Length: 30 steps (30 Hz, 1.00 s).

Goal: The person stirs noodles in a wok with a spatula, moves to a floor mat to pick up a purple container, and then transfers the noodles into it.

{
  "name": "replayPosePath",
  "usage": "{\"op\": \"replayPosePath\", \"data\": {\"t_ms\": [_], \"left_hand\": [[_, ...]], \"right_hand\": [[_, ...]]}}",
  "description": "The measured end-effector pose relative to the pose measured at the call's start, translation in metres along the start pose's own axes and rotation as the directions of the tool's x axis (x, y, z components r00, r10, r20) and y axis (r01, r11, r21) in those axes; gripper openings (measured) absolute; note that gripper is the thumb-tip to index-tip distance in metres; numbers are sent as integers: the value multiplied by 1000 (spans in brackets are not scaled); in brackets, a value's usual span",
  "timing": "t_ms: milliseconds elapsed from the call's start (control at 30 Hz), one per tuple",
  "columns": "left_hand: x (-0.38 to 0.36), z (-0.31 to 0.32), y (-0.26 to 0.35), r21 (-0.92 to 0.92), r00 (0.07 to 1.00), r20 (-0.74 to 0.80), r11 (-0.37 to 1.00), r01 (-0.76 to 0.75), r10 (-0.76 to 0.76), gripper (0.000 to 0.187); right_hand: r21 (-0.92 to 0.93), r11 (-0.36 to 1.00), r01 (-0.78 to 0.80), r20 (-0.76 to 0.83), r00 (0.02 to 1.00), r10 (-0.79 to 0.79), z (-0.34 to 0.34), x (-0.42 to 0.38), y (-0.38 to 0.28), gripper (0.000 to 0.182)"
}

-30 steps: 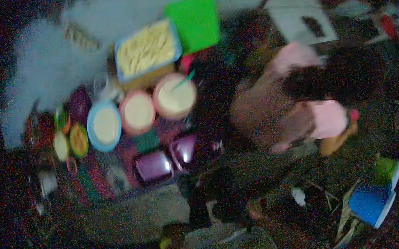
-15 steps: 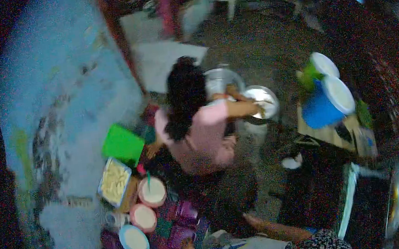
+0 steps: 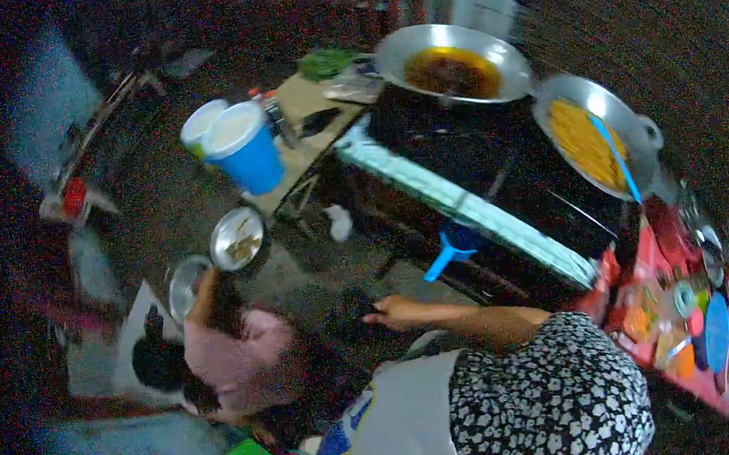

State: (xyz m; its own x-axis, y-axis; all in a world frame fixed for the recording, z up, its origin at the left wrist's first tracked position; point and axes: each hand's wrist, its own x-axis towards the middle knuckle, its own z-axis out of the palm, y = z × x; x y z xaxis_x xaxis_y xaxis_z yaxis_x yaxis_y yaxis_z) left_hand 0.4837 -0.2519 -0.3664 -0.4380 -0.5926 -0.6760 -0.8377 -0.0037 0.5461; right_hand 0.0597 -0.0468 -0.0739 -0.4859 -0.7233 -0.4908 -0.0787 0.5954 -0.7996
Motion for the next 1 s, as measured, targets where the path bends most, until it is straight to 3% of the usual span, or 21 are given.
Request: {"op": "replayPosePath", "data": {"t_ms": [67,100,133,200,233,267,333,400,433,467,533,600,667,700,733,800,833,867,933,967,1000], "left_hand": [[39,-26,27,48,996,-6,995,-90,90,42],[81,-26,56,59,992,-12,991,-124,125,43],[78,-25,86,43,983,-53,984,-172,174,43],[73,-22,158,-6,953,-126,960,-278,275,43],[65,-18,202,-36,931,-161,941,-336,326,43],[56,-13,247,-74,909,-184,917,-392,374,43],[1,8,363,-252,894,-187,860,-444,407,40],[-27,24,438,-126,913,-48,904,-407,405,37],[-42,37,468,-174,894,41,884,-434,447,38],[-54,52,489,-227,862,125,860,-458,492,39],[-56,79,503,-529,657,376,734,-426,653,40],[-95,95,546,-251,735,423,848,-466,529,41],[-92,101,552,-224,744,435,862,-455,506,46],[-85,101,554,-196,736,475,873,-446,483,52],[-74,100,554,-201,744,458,872,-447,487,52],[-46,93,555,-389,778,545,916,-94,312,69],[-72,75,585,-511,708,621,859,40,337,81],[-72,62,590,-520,712,611,854,30,347,81],[-61,40,600,-762,623,630,522,383,463,83],[-61,26,617,-833,735,421,548,80,531,83],[-22,24,595,-848,681,494,473,240,540,81]], "right_hand": [[52,998,-34,-111,993,40,-9,-18,-2,61],[138,970,-199,-132,967,217,-34,14,16,59],[205,930,-305,-120,935,333,-53,-19,24,57],[85,961,-264,-103,957,272,-64,-37,42,51],[105,990,-91,-317,941,120,-66,-41,63,49],[88,992,89,-516,856,-31,-73,-46,78,48],[525,851,13,-356,912,205,-95,-66,87,43],[595,799,-91,-404,825,395,-99,-59,144,53],[699,693,-174,-225,867,445,-133,-100,75,57],[688,704,-177,-217,875,432,-135,-96,85,57],[687,721,-89,-365,815,449,-128,-86,114,58],[609,786,-109,-428,789,441,-133,-76,105,57],[324,877,-355,-339,822,458,-145,-66,84,53],[287,954,81,-598,793,113,-131,-49,99,46],[279,956,90,-591,801,97,-134,-42,85,46],[42,934,354,-677,697,-234,-143,-33,38,37],[14,906,422,-601,728,-330,-152,-26,13,30],[-418,784,460,-401,681,-613,-157,-9,4,33],[-534,536,654,-50,609,-792,-153,34,-10,36],[-377,621,687,-54,653,-755,-148,59,-19,37],[-208,689,695,-45,697,-716,-140,81,-31,38]]}}
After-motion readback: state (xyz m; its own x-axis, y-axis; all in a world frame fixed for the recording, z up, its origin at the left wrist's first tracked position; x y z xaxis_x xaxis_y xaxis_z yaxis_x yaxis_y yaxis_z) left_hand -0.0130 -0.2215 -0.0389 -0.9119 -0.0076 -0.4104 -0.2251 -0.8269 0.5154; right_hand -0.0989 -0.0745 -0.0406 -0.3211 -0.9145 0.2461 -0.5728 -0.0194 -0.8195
